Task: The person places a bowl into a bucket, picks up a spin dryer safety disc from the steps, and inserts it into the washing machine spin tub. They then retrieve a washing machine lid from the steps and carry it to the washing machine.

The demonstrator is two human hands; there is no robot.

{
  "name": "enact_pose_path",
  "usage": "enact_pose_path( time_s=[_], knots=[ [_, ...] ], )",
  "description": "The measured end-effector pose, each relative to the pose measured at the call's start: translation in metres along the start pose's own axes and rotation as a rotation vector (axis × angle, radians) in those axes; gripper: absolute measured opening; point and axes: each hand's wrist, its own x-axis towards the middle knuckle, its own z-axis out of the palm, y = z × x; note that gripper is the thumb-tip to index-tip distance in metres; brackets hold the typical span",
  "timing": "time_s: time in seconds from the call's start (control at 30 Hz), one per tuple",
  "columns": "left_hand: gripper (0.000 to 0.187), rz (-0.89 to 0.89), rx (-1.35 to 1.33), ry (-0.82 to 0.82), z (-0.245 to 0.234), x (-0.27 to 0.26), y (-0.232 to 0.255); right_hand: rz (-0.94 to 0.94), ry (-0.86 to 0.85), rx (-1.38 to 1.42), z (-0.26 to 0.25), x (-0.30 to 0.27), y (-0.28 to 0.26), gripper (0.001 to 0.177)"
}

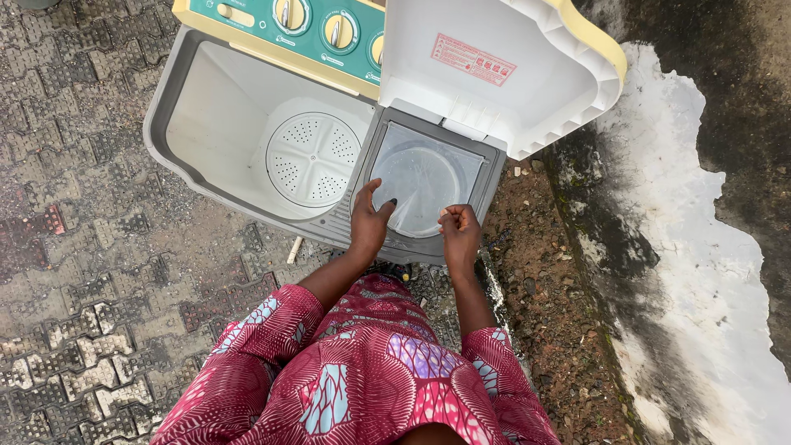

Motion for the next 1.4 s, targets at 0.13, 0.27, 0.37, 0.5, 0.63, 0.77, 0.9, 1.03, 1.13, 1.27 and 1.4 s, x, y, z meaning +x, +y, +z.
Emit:
enact_pose_path(
  time_s=[0.13, 0.27, 0.37, 0.5, 0.63, 0.77, 0.9, 1.03, 1.13, 1.27, 1.4],
  knots=[
    [0.061, -0.017, -0.119, -0.09, 0.003, 0.001, 0.011, -0.017, -0.012, 0.092, 0.001, 0.004, -0.022, 0.013],
    [0.061, -0.027, -0.145, -0.123, 0.008, 0.0, 0.027, -0.052, 0.012, 0.199, 0.0, 0.002, -0.045, 0.026],
    [0.064, -0.046, -0.236, -0.186, 0.012, 0.001, 0.039, -0.091, 0.056, 0.289, -0.004, 0.006, -0.061, 0.03],
    [0.063, 0.003, -0.281, -0.241, 0.023, 0.006, 0.052, -0.135, 0.082, 0.396, -0.013, 0.015, -0.083, 0.035],
    [0.064, -0.005, -0.27, -0.284, 0.032, 0.012, 0.058, -0.217, 0.167, 0.468, -0.022, 0.024, -0.109, 0.048],
    [0.063, 0.015, -0.32, -0.324, 0.04, 0.018, 0.061, -0.254, 0.263, 0.49, -0.033, 0.04, -0.138, 0.072],
    [0.062, 0.037, -0.296, -0.35, 0.045, 0.023, 0.064, -0.269, 0.241, 0.503, -0.04, 0.053, -0.156, 0.082],
    [0.061, 0.058, -0.3, -0.367, 0.052, 0.027, 0.071, -0.293, 0.195, 0.483, -0.039, 0.058, -0.164, 0.083],
    [0.062, 0.067, -0.292, -0.388, 0.054, 0.03, 0.076, -0.291, 0.179, 0.469, -0.039, 0.058, -0.165, 0.082],
    [0.061, 0.059, -0.303, -0.392, 0.059, 0.032, 0.083, -0.259, 0.166, 0.515, -0.043, 0.058, -0.163, 0.081],
    [0.062, 0.078, -0.31, -0.406, 0.063, 0.034, 0.086, -0.251, 0.197, 0.478, -0.042, 0.057, -0.158, 0.082]
  ],
)
